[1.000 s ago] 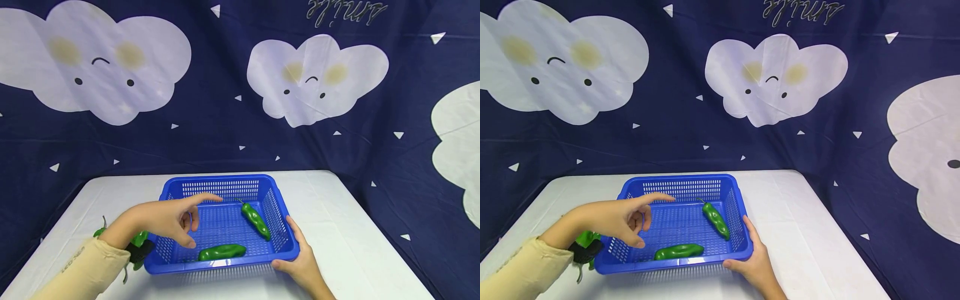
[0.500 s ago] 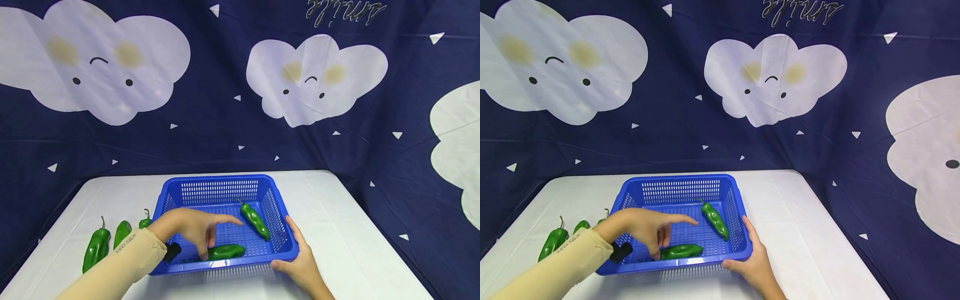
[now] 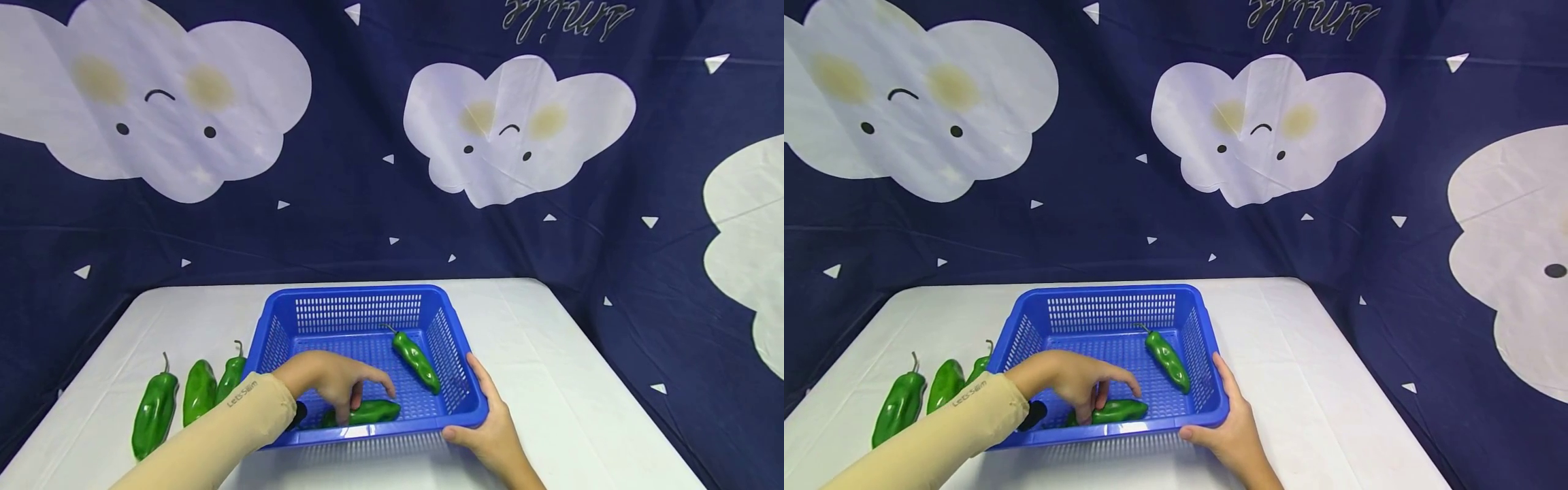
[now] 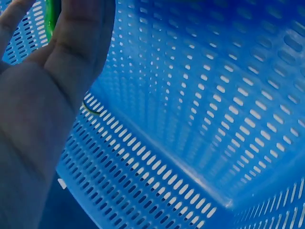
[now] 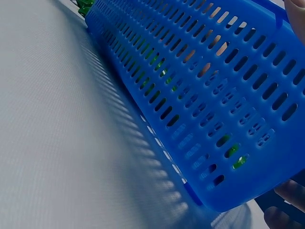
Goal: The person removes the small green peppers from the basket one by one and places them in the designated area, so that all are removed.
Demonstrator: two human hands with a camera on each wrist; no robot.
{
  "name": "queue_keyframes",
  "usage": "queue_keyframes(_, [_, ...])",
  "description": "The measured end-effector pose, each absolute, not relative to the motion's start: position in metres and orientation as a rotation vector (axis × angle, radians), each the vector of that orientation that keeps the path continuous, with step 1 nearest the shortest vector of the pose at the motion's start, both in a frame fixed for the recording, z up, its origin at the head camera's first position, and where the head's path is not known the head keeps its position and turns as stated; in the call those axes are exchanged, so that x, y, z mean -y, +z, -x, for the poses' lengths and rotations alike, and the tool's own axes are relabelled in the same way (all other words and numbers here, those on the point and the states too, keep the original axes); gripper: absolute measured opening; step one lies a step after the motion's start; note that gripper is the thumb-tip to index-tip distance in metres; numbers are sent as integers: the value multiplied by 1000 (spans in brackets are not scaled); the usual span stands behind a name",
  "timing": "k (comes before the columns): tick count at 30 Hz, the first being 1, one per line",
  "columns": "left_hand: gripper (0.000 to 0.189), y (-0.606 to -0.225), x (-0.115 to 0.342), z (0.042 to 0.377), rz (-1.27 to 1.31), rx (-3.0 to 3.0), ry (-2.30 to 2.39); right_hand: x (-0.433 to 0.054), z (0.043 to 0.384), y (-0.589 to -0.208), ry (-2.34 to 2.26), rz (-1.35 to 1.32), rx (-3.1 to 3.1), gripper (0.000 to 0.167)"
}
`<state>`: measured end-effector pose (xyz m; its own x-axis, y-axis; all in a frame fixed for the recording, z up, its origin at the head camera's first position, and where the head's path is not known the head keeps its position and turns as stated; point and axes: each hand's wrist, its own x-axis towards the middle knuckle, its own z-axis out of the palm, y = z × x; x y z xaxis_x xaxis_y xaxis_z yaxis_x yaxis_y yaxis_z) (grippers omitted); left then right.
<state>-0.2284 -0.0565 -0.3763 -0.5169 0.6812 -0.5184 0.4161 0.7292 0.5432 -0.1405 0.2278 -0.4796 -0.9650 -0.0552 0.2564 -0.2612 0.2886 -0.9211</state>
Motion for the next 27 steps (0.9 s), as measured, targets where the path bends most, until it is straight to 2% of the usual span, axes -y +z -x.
queue_keyframes(9, [76,-385,58,235,-840,-2185,427,-227,139,-478,1756,-305,2363,117])
queue_keyframes(27, [84,-388,47,233,-836,-2154,324,-227,140,-478,1750,-304,2369,116])
